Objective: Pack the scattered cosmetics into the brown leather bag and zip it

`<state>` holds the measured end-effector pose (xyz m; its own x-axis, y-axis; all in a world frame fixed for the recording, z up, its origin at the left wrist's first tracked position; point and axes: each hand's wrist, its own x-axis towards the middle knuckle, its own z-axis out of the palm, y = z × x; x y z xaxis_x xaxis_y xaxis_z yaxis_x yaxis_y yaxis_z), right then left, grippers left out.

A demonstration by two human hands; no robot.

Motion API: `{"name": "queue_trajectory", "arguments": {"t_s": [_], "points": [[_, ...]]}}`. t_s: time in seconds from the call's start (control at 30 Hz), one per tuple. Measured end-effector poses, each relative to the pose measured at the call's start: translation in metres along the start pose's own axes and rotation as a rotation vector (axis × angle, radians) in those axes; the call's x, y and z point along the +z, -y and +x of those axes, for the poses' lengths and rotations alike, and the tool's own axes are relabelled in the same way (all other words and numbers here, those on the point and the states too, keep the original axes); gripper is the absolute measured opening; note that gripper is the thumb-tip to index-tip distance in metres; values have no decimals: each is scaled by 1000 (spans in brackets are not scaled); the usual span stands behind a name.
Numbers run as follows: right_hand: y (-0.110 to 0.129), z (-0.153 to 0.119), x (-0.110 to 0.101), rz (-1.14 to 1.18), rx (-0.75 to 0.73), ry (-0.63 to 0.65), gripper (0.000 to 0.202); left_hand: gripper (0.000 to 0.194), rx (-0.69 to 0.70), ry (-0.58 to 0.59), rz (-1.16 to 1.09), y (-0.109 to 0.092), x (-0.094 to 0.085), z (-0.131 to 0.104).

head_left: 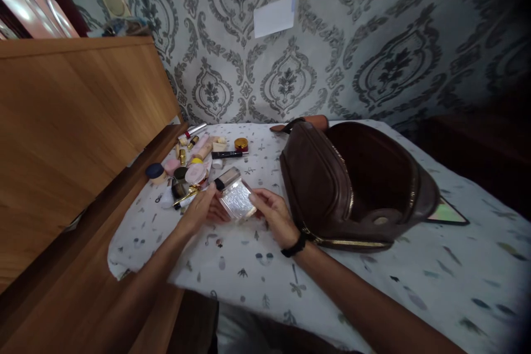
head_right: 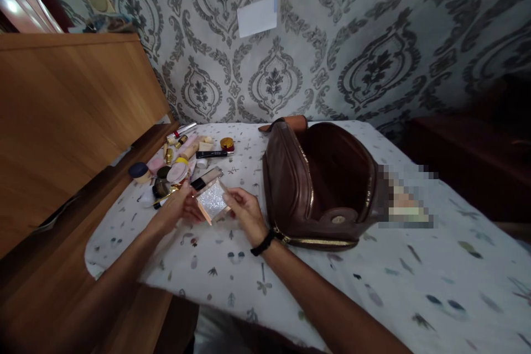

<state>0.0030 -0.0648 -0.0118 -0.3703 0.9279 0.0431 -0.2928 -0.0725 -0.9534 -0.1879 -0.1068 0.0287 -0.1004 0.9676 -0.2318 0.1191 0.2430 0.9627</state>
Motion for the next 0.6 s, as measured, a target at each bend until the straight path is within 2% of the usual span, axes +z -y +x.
{"name": "queue_trajectory", "arguments": {"t_s": [0.1,0.17,0.23,0.3,0.4,0.47,0.6], "points": [[1,-1,-5,-312,-69,-23,35,43,323,-258,460,-8,-29,2],[2,-3,-7,-575,-168,-26,31,31,454,-436,787,-15,-48,5],[2,-4,-8,-772,-265,-39,29,31,489,-541,1054,-18,-62,12],[1,-4,-9,-875,-327,-58,25,43,455,-558,1225,-18,-68,20],[-2,-2,-10,-933,-344,-54,21,61,358,-552,1328,-14,-66,34],[-4,-2,-11,-935,-346,-41,20,63,303,-543,1328,-12,-61,41],[-5,-1,-12,-900,-397,-69,18,66,298,-524,1123,-13,-60,44]]}}
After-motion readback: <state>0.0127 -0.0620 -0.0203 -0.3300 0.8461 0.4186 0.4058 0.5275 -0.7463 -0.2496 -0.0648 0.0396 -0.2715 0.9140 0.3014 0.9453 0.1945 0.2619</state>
